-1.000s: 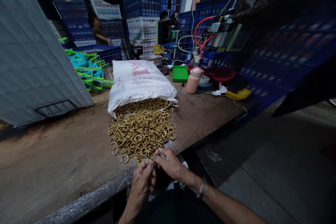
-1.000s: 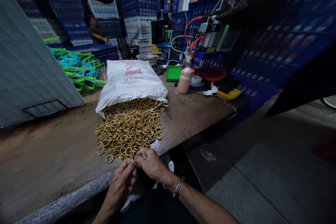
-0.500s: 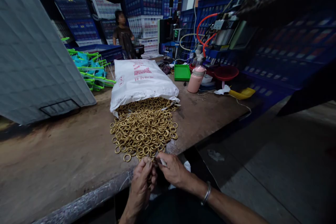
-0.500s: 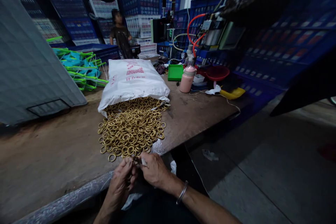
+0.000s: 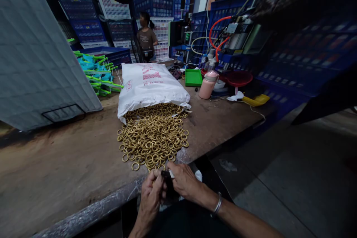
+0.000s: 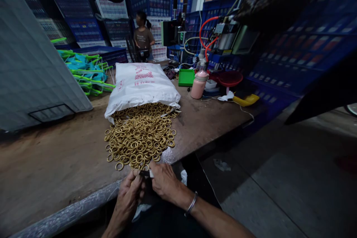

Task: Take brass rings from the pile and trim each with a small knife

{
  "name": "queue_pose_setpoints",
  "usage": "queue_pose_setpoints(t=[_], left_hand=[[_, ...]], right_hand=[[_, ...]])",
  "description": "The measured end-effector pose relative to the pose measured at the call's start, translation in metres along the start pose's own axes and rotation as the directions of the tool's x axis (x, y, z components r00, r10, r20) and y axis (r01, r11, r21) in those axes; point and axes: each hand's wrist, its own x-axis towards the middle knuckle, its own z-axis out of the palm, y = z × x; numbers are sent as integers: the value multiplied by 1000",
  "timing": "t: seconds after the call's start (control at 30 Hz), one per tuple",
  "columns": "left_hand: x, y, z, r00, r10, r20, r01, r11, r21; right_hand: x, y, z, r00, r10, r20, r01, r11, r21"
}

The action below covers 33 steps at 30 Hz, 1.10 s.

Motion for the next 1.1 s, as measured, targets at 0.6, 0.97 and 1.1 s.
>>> queue_pose_setpoints(t=[0.6, 0.97, 1.1], left_hand=[[-23, 5, -20, 986, -116, 122, 150, 933, -328], [-23, 16, -41, 973, -228, 34, 204, 785, -585], [-17, 20, -41, 979, -202, 35, 187, 805, -563]], right_hand=[[37, -36, -7, 982, -141, -129, 119, 980, -162], [55, -33, 13, 985, -82, -151, 38, 961, -272], [60, -27, 13, 982, -63, -177, 20, 971, -239]])
